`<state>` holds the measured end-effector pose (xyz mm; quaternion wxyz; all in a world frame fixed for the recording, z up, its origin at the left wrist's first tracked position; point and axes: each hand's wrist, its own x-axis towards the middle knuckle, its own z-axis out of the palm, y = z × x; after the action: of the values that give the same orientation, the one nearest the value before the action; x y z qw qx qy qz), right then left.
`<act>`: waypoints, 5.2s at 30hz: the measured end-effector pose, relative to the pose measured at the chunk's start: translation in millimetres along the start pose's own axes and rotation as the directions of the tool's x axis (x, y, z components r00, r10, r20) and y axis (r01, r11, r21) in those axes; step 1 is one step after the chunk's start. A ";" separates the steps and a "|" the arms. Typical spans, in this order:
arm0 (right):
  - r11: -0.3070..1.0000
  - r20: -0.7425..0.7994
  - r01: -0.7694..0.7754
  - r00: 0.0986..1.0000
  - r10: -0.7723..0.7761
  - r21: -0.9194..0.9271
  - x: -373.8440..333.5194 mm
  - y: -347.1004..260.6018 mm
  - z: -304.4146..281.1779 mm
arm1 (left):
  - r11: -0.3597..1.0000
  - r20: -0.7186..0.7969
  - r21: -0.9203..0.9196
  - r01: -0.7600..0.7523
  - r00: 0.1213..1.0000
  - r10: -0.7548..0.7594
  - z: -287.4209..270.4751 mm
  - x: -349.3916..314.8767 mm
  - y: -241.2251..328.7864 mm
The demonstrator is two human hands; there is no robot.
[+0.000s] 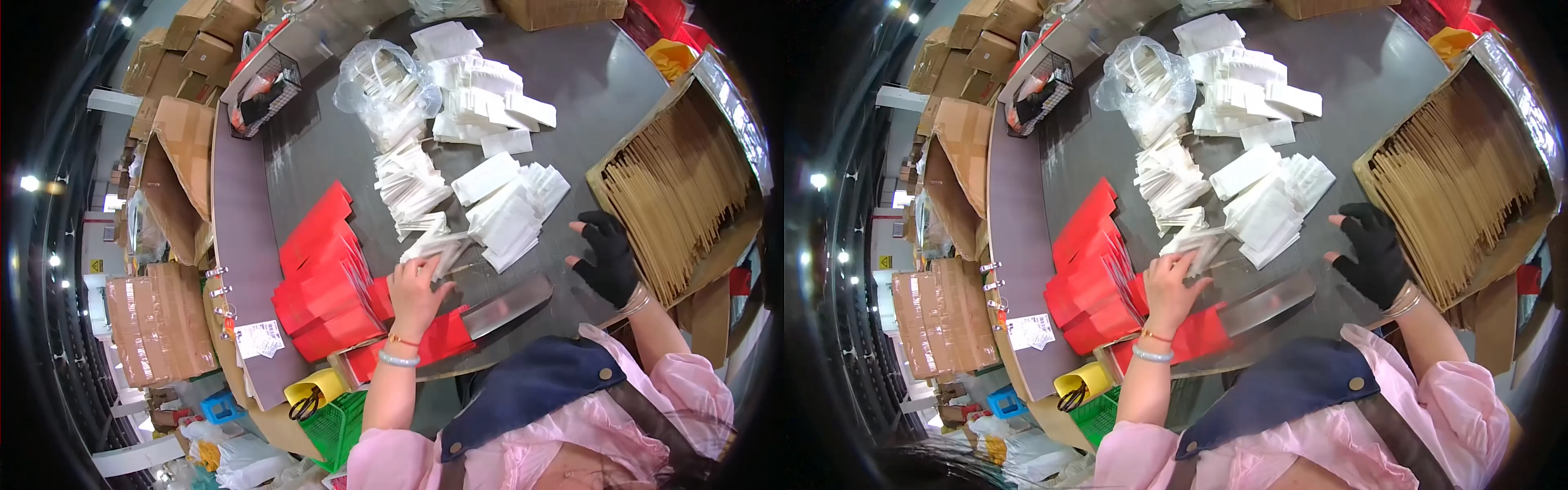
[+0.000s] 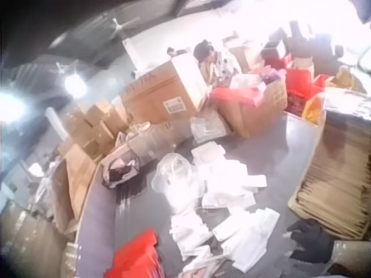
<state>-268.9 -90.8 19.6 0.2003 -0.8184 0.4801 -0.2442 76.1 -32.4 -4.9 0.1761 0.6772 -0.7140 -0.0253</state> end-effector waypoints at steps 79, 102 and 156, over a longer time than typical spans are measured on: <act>0.948 0.304 0.314 0.909 -0.285 -0.050 -0.2 -45.3 69.9 | 0.993 0.361 -0.059 -0.104 0.925 0.118 -10.9 -46.0 72.3; 0.957 0.470 0.286 0.852 -0.229 -0.051 -0.9 -44.2 47.9 | 0.833 0.107 -0.227 0.505 0.863 -0.494 16.5 -105.6 29.0; 0.917 -0.439 -0.395 0.835 0.331 -0.060 -65.5 147.0 -72.5 | 0.964 -0.021 -0.158 0.216 0.975 -0.222 46.3 -26.8 -11.0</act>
<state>-440.4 -107.2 -18.6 0.0738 -0.6526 0.6753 -0.3356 73.9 -16.6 -57.1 0.2378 0.7367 -0.6270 -0.0868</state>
